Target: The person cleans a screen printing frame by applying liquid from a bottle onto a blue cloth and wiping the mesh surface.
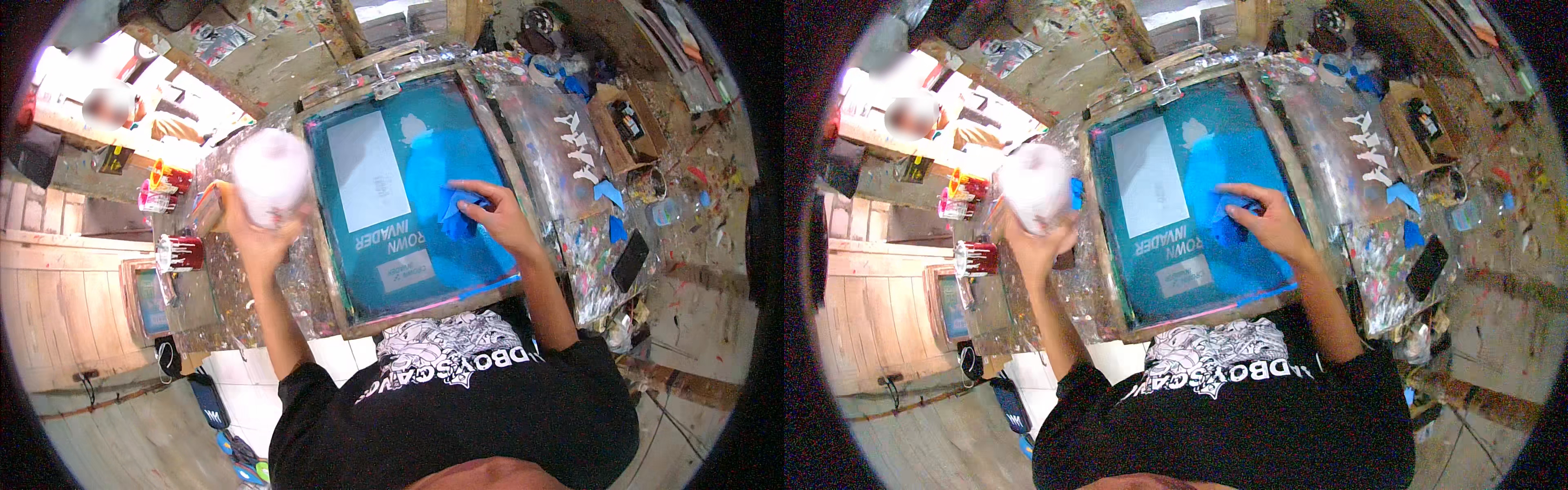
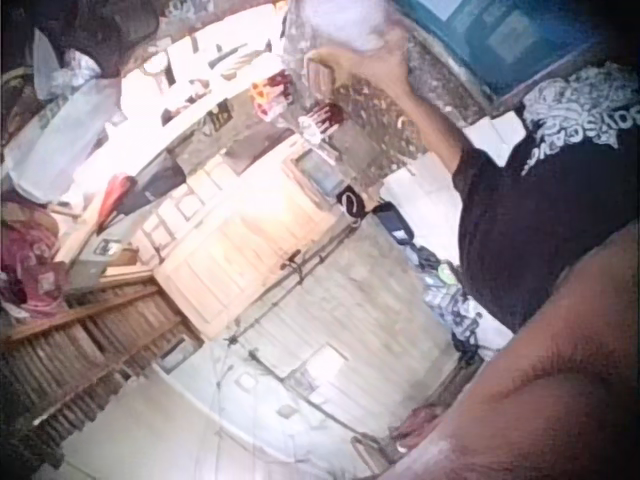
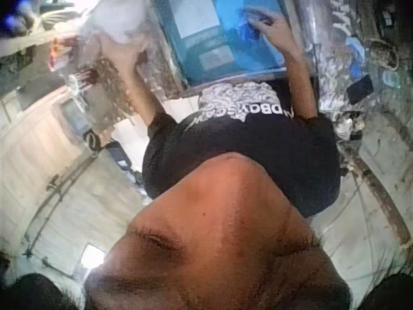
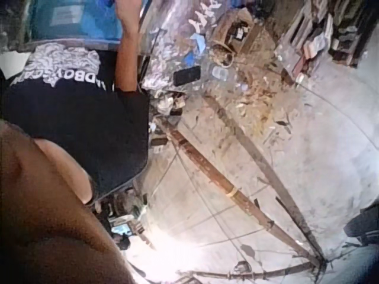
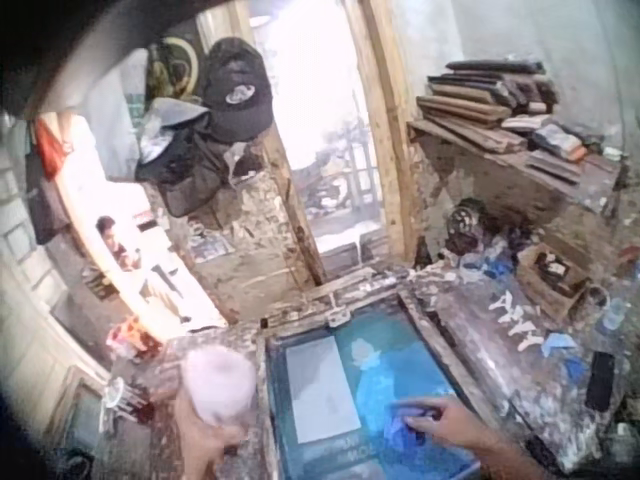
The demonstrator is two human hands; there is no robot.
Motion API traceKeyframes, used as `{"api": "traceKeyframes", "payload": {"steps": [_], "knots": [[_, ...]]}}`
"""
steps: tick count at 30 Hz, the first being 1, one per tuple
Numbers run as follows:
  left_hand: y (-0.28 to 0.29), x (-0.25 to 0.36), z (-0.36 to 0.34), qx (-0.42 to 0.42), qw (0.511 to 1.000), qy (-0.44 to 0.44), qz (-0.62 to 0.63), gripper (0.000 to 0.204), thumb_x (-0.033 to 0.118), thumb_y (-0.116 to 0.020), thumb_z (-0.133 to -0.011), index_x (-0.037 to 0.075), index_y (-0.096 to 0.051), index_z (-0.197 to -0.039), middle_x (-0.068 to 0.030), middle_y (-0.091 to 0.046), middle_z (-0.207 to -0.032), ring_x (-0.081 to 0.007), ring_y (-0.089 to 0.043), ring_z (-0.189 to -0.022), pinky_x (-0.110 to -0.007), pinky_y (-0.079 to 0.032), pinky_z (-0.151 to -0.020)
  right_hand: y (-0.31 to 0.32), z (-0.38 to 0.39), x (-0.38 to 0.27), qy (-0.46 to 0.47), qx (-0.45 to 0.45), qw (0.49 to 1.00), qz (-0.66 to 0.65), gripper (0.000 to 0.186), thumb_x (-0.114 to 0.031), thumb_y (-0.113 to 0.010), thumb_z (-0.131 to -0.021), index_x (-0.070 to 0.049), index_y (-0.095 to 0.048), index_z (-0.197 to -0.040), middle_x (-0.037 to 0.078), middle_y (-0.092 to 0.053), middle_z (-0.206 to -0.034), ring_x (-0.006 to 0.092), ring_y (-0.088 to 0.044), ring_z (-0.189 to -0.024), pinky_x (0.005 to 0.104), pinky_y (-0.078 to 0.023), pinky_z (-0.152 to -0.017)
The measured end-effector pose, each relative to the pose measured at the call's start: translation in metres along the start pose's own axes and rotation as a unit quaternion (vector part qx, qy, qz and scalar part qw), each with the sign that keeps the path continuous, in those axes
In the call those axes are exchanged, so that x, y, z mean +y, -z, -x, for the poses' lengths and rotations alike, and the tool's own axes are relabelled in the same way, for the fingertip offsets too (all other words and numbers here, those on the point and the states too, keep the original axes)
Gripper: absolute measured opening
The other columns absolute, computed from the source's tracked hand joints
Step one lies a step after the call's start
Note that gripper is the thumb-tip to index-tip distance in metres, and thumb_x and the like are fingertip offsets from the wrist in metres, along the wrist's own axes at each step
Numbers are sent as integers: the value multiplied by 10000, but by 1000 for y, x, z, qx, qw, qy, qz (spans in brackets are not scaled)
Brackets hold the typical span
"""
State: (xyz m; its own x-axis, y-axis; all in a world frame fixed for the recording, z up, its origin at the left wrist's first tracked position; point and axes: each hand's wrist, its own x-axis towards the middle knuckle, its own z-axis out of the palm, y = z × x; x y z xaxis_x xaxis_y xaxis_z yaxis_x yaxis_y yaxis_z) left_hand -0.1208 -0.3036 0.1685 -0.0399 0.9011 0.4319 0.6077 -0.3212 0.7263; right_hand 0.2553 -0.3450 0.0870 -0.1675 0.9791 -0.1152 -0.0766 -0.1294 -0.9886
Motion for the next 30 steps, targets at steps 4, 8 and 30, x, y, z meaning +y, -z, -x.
{"api": "traceKeyframes", "payload": {"steps": [4,8,30], "knots": [[-32,33,26,-101,994,-6,-30,765,170,-876,-544,15,-600,-1241,-186,-664,-1103,-302,-669,-1025,-405,-524,-912,-15,-5,-17,22,37,998,40,319,-155,-742,-887,-28,-721,-1180,56,-728,-1068,99,-642,-909,250,-510,-811],[-50,39,39,-192,974,-101,-73,816,151,-848,-524,69,-601,-1297,-154,-659,-1158,-367,-643,-1062,-438,-511,-933,-21,-9,-17,24,40,995,89,299,-172,-741,-894,-4,-731,-1141,50,-745,-994,87,-645,-875,246,-514,-779],[-52,39,27,-234,908,-190,-290,815,160,-862,-561,138,-592,-1330,-122,-648,-1170,-320,-624,-1075,-438,-485,-945,-28,0,14,-54,63,994,-74,315,-224,-659,-984,-28,-707,-1226,-61,-651,-834,6,-512,-673,183,-448,-607]]}}
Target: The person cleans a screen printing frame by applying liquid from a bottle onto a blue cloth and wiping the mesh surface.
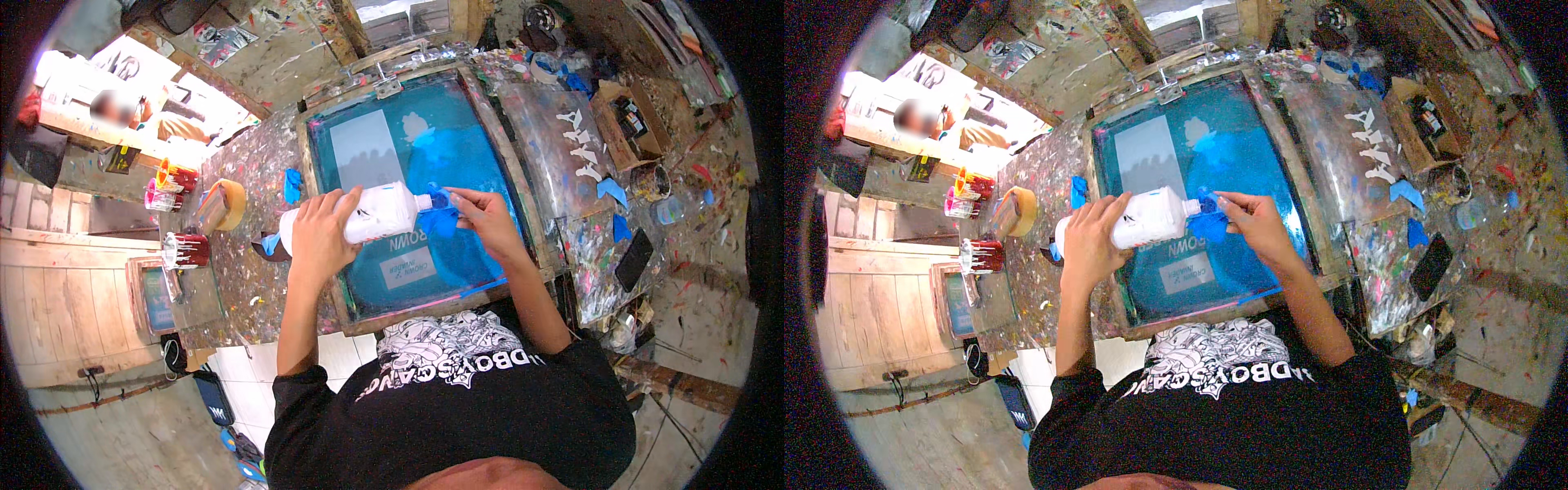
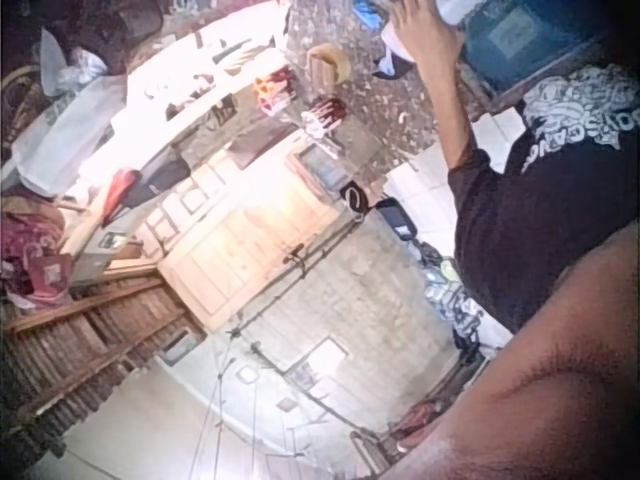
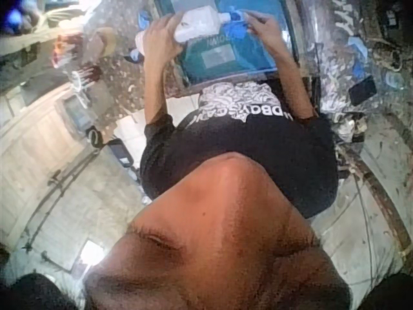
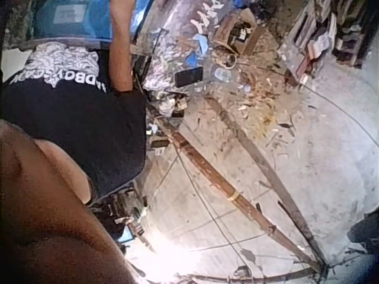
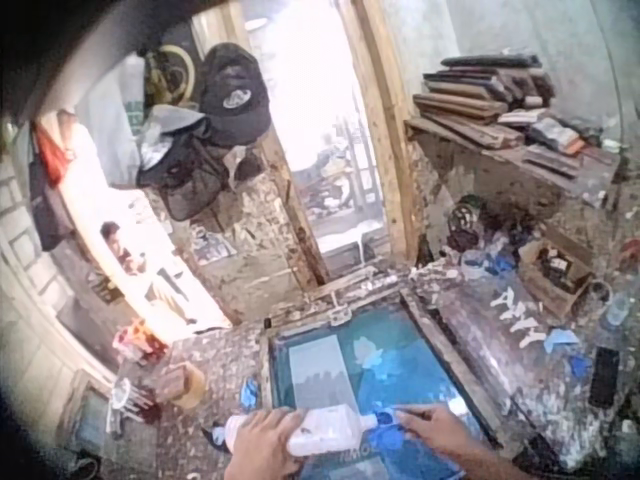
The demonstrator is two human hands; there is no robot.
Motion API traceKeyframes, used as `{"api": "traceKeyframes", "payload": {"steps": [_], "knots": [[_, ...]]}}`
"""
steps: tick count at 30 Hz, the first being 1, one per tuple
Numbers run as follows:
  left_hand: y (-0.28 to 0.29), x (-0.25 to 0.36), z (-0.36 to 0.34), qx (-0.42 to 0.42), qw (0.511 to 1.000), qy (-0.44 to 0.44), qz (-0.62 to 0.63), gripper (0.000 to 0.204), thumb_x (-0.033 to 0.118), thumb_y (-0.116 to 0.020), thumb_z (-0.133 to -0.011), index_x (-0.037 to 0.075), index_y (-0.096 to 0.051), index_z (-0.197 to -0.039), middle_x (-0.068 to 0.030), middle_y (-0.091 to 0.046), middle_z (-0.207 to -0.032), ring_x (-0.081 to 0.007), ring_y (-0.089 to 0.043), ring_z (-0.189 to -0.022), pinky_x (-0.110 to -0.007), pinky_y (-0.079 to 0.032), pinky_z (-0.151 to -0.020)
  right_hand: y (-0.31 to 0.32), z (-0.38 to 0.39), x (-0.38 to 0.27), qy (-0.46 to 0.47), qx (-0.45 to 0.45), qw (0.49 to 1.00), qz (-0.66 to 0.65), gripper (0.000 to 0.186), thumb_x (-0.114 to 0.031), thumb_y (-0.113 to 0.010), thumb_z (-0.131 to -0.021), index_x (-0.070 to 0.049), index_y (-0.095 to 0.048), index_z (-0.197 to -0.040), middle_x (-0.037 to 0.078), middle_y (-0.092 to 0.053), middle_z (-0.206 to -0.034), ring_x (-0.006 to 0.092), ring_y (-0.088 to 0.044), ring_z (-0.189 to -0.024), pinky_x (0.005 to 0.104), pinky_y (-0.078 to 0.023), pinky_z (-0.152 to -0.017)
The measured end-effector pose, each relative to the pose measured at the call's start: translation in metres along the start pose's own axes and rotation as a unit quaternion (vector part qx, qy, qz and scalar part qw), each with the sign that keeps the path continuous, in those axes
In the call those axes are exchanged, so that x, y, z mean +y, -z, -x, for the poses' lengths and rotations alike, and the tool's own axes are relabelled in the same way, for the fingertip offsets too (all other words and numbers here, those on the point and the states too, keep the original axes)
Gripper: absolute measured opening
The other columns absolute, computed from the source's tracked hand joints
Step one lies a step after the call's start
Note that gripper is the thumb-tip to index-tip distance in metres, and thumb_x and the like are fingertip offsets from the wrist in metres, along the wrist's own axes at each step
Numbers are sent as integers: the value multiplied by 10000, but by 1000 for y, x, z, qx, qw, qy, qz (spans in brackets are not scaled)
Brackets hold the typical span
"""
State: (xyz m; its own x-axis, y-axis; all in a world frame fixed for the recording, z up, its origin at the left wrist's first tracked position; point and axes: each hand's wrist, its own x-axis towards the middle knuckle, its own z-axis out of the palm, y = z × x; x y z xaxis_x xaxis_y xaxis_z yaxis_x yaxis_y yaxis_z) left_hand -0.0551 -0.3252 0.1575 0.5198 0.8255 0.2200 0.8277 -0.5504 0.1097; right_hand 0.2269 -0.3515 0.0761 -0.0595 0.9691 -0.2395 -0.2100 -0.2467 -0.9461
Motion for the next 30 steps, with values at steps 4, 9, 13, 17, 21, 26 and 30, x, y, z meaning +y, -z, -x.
{"api": "traceKeyframes", "payload": {"steps": [4,9,13,17,21,26,30], "knots": [[0,1,-4,-3,1000,-7,-9,774,172,-843,-598,143,-592,-1329,-125,-649,-1162,-322,-624,-1075,-438,-485,-949,-1,-3,6,-13,17,998,-60,302,-209,-644,-991,-35,-706,-1230,-56,-644,-852,8,-513,-680,179,-447,-605],[2,3,-5,-1,1000,-10,-18,741,163,-821,-623,149,-591,-1327,-123,-650,-1155,-322,-623,-1072,-441,-483,-952,5,-3,8,-14,6,999,-32,300,-205,-641,-993,-38,-703,-1235,-56,-639,-858,10,-511,-686,178,-448,-604],[2,2,-6,1,1000,-13,-19,736,146,-802,-621,150,-591,-1326,-120,-650,-1148,-319,-623,-1068,-442,-481,-952,4,-3,8,-23,9,999,-36,300,-211,-641,-995,-41,-702,-1234,-61,-639,-858,13,-516,-694,179,-452,-609],[3,2,-5,-1,999,-11,-34,743,118,-781,-609,149,-591,-1326,-116,-646,-1153,-314,-620,-1067,-438,-479,-952,2,-3,9,-31,10,998,-48,297,-218,-639,-997,-46,-703,-1230,-45,-672,-898,17,-544,-712,177,-462,-619],[3,1,-4,-4,999,-7,-32,748,108,-773,-605,150,-591,-1329,-115,-644,-1164,-314,-618,-1065,-435,-476,-954,1,-6,12,-30,7,997,-66,306,-215,-633,-1000,-27,-692,-1234,1,-710,-976,34,-606,-753,187,-493,-624],[1,0,-4,1,999,-7,-39,769,112,-775,-602,157,-590,-1346,-114,-644,-1170,-312,-617,-1067,-434,-474,-958,1,-8,13,-29,8,997,-77,317,-206,-627,-1002,-2,-679,-1239,18,-714,-988,45,-629,-761,195,-510,-620],[0,2,-7,3,1000,-1,-30,763,116,-785,-596,156,-602,-1335,-119,-650,-1171,-318,-619,-1074,-437,-480,-954,9,-10,14,-19,-5,996,-89,319,-214,-626,-1001,0,-679,-1232,19,-713,-981,44,-631,-759,200,-518,-628]]}}
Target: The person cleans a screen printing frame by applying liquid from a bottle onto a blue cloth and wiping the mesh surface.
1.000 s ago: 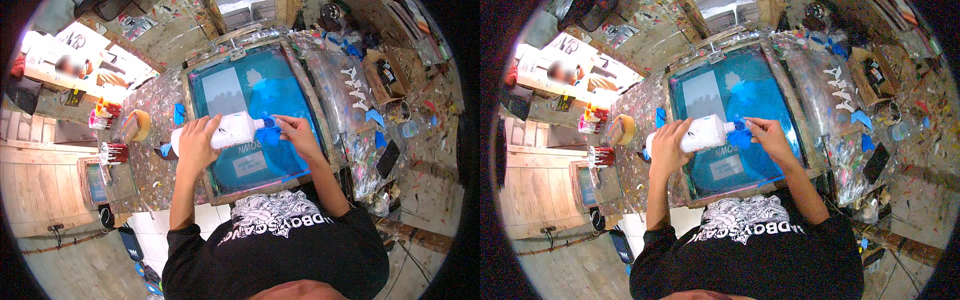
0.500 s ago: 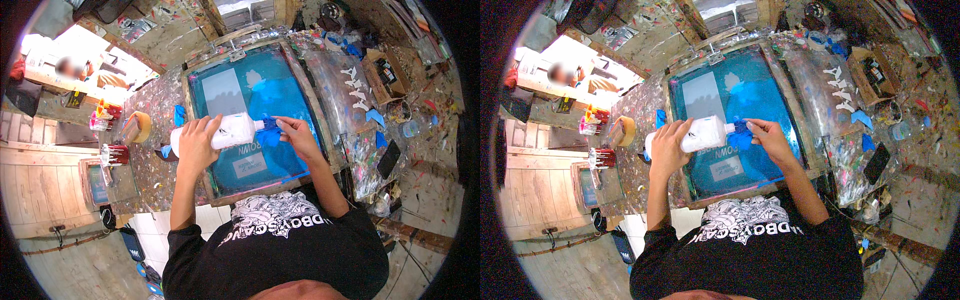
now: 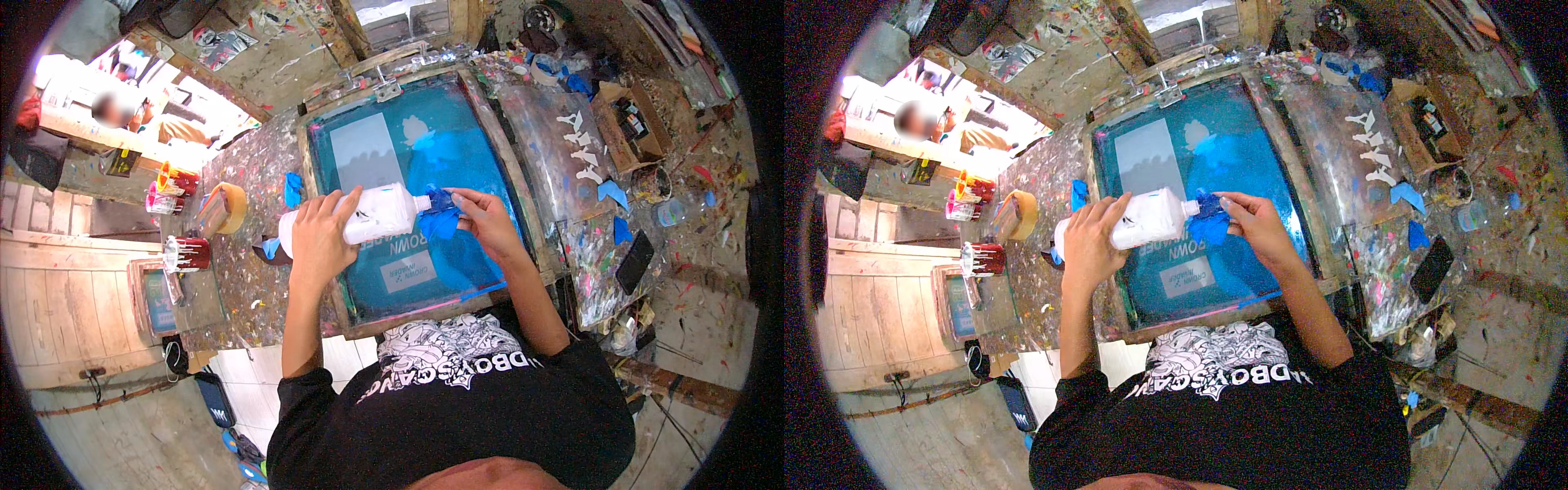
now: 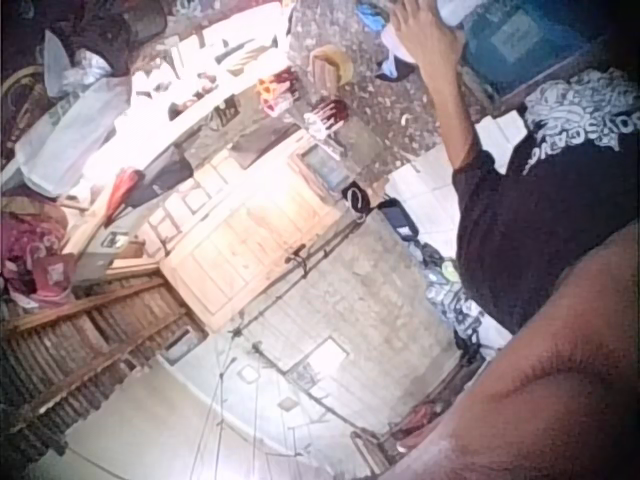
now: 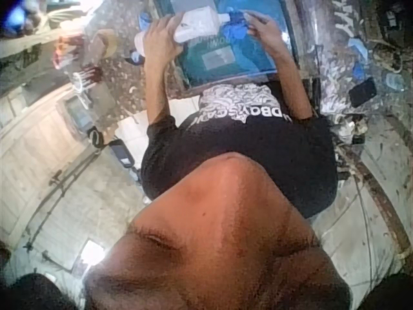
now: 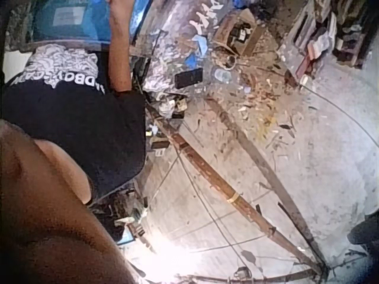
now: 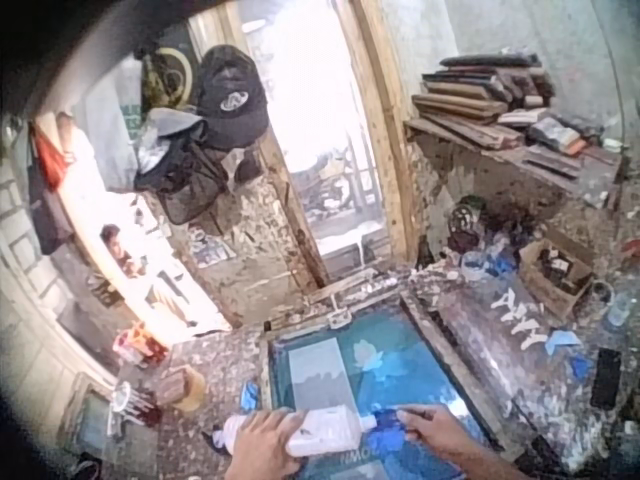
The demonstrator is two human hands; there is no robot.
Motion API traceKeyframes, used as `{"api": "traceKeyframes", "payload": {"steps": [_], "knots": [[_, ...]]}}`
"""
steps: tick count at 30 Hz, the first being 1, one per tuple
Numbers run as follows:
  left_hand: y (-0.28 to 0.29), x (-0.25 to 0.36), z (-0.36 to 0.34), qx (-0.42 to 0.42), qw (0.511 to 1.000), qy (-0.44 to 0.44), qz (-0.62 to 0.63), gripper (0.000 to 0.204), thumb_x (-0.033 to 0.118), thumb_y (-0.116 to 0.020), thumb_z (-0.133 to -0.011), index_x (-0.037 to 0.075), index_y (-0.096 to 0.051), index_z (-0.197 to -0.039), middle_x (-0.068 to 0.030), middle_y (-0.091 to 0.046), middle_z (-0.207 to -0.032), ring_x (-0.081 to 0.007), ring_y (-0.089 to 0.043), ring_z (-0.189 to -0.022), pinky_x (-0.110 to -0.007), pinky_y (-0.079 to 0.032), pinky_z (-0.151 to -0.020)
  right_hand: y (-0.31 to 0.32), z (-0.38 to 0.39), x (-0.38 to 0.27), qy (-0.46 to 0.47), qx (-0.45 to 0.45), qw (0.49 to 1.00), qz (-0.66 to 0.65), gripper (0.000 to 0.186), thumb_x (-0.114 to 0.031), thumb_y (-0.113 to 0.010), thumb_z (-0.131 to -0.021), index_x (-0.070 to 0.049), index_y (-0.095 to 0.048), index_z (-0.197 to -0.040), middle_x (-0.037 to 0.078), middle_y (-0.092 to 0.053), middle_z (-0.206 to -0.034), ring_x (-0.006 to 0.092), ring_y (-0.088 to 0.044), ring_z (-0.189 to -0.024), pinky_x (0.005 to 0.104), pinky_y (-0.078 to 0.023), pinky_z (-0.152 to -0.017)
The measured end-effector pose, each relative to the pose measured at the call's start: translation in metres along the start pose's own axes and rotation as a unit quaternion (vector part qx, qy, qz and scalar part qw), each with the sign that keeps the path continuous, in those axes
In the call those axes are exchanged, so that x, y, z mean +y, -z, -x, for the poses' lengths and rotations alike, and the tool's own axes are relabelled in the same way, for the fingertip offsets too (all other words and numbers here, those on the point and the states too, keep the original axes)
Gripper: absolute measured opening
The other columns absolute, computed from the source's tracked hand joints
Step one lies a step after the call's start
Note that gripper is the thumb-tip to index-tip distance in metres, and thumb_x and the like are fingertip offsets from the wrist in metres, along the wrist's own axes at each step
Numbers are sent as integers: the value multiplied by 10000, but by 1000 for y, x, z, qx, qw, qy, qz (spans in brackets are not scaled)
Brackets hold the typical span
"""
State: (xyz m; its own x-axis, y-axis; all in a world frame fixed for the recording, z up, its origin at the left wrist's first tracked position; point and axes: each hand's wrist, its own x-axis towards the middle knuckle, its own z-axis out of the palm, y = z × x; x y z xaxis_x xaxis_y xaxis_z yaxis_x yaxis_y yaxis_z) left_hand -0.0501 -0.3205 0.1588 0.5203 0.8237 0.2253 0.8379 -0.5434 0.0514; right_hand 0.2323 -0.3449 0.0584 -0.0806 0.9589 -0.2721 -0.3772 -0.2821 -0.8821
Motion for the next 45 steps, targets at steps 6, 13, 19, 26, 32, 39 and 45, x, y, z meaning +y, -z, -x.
{"api": "traceKeyframes", "payload": {"steps": [6,13,19,26,32,39,45], "knots": [[-10,-3,6,23,992,43,112,770,171,-867,-574,126,-622,-1303,-121,-686,-1137,-344,-659,-1007,-443,-530,-874,-4,0,-17,1,-42,996,-83,321,-208,-597,-1011,-10,-659,-1255,24,-710,-1018,66,-650,-781,208,-525,-655],[-26,-19,44,167,888,234,358,857,273,-959,-565,11,-575,-1285,-160,-702,-1126,-242,-685,-1032,-385,-524,-924,-6,12,-27,-33,7,991,-130,346,-196,-602,-992,-16,-628,-1287,34,-704,-1141,82,-640,-813,222,-518,-638],[-38,-83,101,405,765,399,304,846,193,-963,-590,-16,-523,-1282,-128,-630,-1195,-214,-608,-1056,-358,-513,-878,34,16,-10,-39,7,992,-116,415,-159,-617,-977,5,-565,-1355,75,-690,-1186,130,-674,-980,265,-531,-839],[-80,-176,192,526,711,435,171,977,74,-941,-654,-48,-361,-1431,-184,-538,-1351,-274,-546,-1219,-410,-432,-1061,80,-12,-8,-2,-7,978,-206,298,-170,-620,-987,10,-608,-1224,63,-690,-1043,153,-634,-884,338,-518,-818],[-88,-179,197,543,686,436,211,1042,151,-955,-649,-48,-329,-1457,-205,-482,-1416,-298,-505,-1271,-436,-407,-1090,66,-54,-43,-1,16,989,-149,362,-198,-625,-978,77,-572,-1208,199,-683,-1138,308,-690,-1012,424,-593,-868],[-90,-59,192,388,797,463,25,842,209,-879,-748,-32,-418,-1409,-184,-505,-1350,-333,-492,-1247,-451,-358,-1101,76,-127,-56,28,-45,983,177,333,-136,-662,-959,49,-584,-1224,173,-689,-1098,243,-702,-940,358,-598,-788],[-60,95,195,17,950,244,196,464,124,-760,-710,59,-650,-1157,-134,-602,-1216,-353,-507,-1265,-571,-291,-1149,69,-191,-64,155,-46,796,584,461,-253,-790,-830,17,-671,-1185,194,-733,-1040,317,-717,-927,394,-558,-826]]}}
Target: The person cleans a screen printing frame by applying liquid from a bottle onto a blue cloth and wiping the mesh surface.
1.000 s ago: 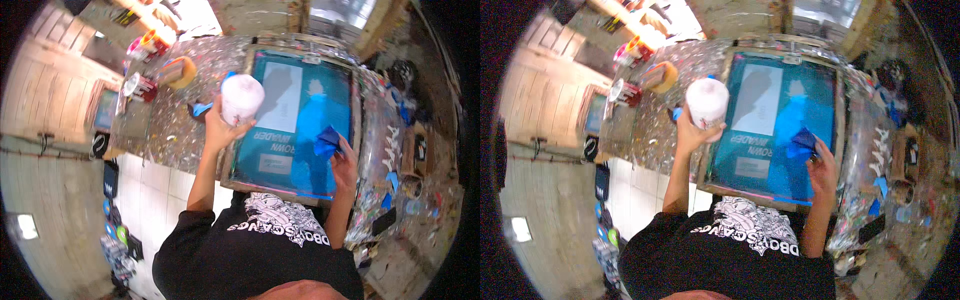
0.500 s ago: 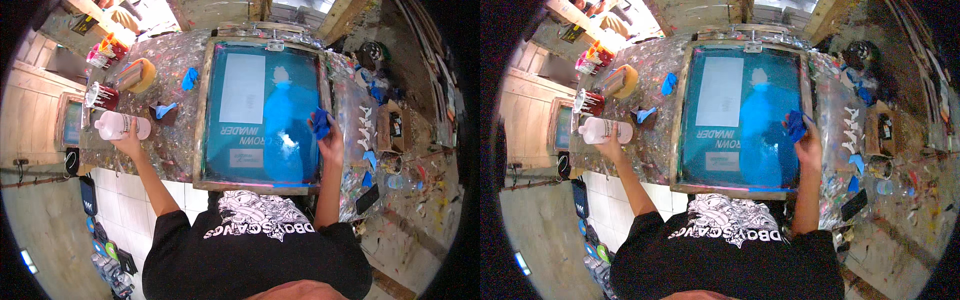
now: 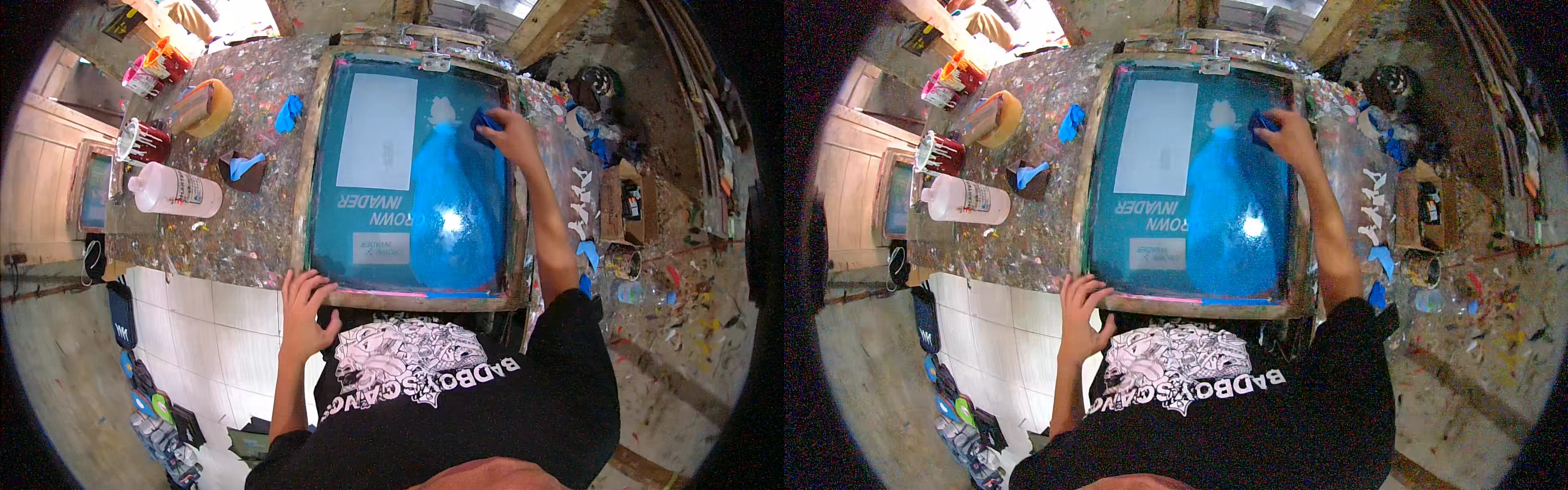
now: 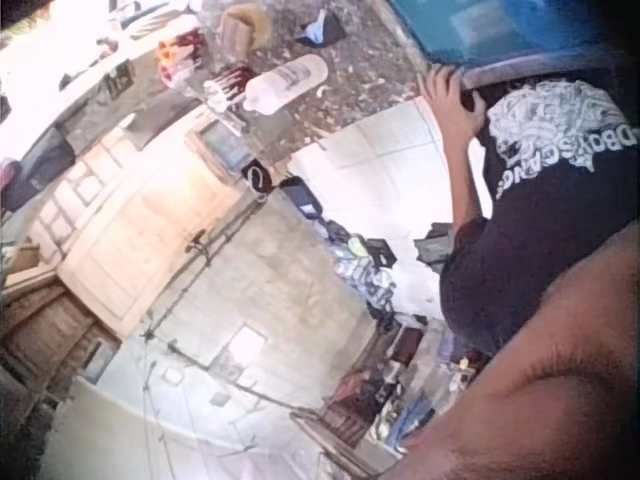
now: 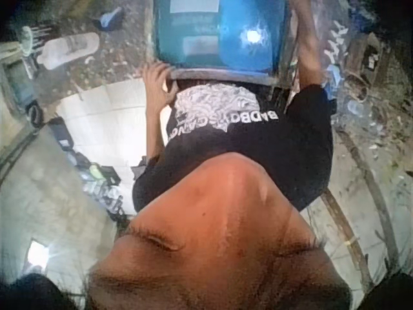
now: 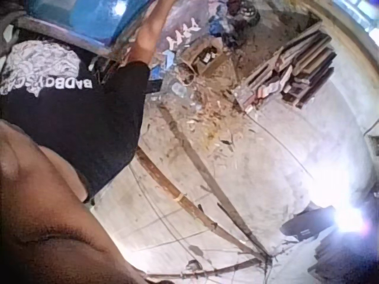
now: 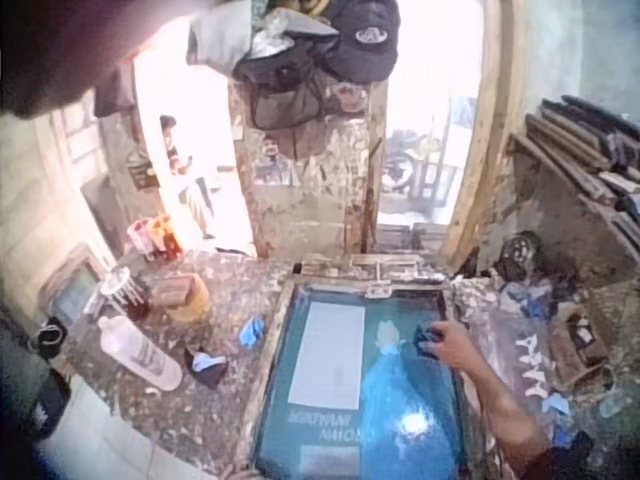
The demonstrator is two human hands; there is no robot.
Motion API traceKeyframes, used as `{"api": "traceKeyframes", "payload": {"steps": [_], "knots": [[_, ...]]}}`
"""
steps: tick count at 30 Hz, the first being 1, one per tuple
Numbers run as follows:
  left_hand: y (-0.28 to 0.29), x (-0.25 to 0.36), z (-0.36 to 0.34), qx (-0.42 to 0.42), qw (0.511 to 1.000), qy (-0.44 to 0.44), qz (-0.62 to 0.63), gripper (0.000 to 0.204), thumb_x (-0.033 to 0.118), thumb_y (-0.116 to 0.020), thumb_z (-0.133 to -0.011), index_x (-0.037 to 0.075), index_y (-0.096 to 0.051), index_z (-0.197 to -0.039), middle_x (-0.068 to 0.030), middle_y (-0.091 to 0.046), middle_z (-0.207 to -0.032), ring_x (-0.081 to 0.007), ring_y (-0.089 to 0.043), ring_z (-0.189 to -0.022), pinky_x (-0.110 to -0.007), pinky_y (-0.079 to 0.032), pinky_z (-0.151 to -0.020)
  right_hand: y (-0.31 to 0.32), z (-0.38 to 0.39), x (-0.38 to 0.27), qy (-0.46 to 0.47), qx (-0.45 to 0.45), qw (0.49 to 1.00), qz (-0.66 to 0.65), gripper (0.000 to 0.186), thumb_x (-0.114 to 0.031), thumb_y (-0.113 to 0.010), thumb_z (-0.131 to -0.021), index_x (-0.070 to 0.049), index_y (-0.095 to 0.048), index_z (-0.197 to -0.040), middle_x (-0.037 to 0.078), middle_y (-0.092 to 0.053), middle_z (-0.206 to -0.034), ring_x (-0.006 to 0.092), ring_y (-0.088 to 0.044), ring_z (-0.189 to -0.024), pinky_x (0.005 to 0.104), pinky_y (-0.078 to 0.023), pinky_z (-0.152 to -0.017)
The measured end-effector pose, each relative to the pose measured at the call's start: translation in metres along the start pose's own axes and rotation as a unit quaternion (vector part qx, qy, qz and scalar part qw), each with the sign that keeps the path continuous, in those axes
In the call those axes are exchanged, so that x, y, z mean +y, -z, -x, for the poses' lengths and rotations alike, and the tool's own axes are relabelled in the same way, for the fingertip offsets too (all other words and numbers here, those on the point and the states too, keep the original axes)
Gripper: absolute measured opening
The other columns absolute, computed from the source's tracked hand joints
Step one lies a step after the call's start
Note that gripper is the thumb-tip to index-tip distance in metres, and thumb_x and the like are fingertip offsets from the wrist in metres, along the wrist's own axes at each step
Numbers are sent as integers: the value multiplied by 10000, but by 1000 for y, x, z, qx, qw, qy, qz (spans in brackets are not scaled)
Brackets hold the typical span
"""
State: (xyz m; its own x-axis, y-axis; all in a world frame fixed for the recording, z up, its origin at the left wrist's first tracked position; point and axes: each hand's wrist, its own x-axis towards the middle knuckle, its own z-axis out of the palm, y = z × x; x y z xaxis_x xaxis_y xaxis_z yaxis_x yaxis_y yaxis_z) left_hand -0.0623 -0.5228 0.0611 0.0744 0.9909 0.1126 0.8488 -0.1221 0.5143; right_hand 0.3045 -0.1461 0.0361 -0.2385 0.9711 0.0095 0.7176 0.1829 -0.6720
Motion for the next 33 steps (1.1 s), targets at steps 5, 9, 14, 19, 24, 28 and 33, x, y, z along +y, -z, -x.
{"api": "traceKeyframes", "payload": {"steps": [5,9,14,19,24,28,33], "knots": [[-26,-9,13,8,1000,-1,-12,472,175,-815,-712,45,-653,-1136,-115,-608,-1174,-317,-547,-1191,-559,-321,-1130,-33,-59,-28,262,-14,940,216,346,-110,-705,-753,-105,-741,-1097,188,-719,-1021,393,-682,-962,473,-547,-870],[-32,-14,15,39,999,-37,-9,474,184,-826,-718,36,-644,-1130,-113,-626,-1135,-311,-577,-1110,-494,-404,-1039,-62,-51,-25,264,-62,927,260,254,-34,-625,-808,-60,-745,-1030,185,-715,-994,383,-672,-933,472,-541,-846],[-24,-7,18,70,997,-27,23,498,166,-838,-681,43,-634,-1118,-126,-619,-1127,-355,-566,-1086,-490,-410,-1000,-65,68,-47,398,-187,886,146,273,-35,-589,-861,-105,-693,-1103,138,-713,-1095,333,-679,-980,459,-557,-844],[-22,-10,19,69,997,-31,2,504,168,-837,-682,40,-633,-1124,-128,-619,-1128,-353,-569,-1081,-487,-416,-984,-43,161,-75,550,-317,762,129,299,-96,-547,-921,-104,-653,-1200,102,-669,-1259,260,-662,-1136,382,-572,-942],[-24,-5,16,49,998,-27,4,480,163,-831,-710,24,-638,-1127,-125,-631,-1135,-337,-582,-1102,-484,-423,-1004,-52,12,-11,473,-102,850,208,317,-83,-525,-910,-83,-612,-1214,138,-665,-1212,309,-677,-1062,434,-559,-921],[-30,-9,21,80,996,-32,3,512,165,-837,-682,45,-631,-1135,-132,-625,-1127,-356,-572,-1086,-485,-425,-967,-55,77,-58,352,-296,868,188,204,-167,-610,-924,-92,-662,-1107,146,-675,-1203,304,-621,-1198,397,-569,-935],[-29,-11,21,67,997,-25,3,505,168,-836,-680,48,-635,-1128,-125,-626,-1129,-353,-572,-1082,-481,-422,-966,-68,132,-55,556,-241,785,129,200,-209,-600,-969,-57,-668,-1080,118,-662,-1252,289,-645,-1173,406,-584,-909]]}}
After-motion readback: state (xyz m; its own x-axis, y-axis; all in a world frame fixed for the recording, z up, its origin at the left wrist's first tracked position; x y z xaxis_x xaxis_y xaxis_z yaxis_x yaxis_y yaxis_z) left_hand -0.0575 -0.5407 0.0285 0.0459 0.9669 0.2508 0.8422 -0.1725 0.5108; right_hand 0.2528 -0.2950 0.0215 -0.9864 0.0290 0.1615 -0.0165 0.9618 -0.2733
